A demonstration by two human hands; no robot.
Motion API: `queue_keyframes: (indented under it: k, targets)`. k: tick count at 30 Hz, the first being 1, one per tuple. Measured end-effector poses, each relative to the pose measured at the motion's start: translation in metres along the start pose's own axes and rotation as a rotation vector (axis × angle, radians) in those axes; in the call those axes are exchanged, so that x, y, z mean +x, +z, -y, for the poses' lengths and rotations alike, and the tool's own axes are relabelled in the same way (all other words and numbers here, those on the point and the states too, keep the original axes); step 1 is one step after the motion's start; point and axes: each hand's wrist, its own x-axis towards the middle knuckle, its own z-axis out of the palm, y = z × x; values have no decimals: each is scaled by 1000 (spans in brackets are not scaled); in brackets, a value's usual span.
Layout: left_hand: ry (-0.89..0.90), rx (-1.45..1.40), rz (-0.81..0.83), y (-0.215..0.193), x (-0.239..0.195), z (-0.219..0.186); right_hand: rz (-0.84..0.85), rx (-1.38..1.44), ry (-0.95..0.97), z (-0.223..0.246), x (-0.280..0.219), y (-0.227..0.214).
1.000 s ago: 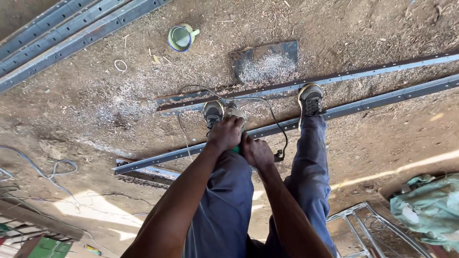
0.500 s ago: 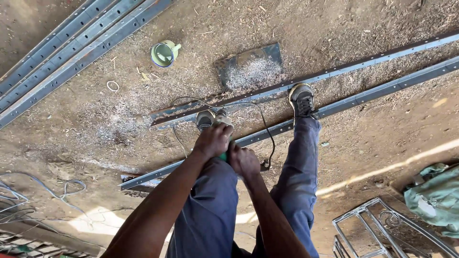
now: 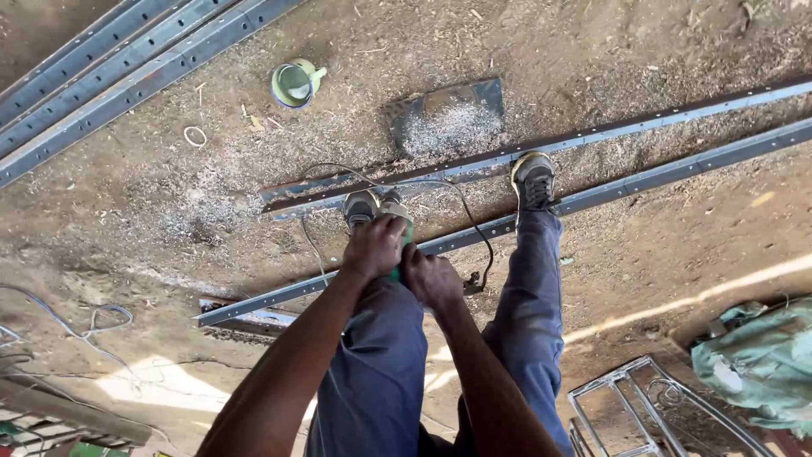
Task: Using a handheld power drill to create holes in long metal bars laid out on the ground.
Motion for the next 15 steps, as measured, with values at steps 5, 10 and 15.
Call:
queue_keyframes:
  k: [5, 10, 15]
  targets:
    - [17, 63, -98, -4, -1, -14, -66, -56, -65, -15, -10, 23]
    - [54, 123, -142, 1, 0, -18, -52, -48, -29, -12, -14, 26]
    - [121, 151, -98, -22, 5, -25, -43, 30, 41, -9, -19, 38]
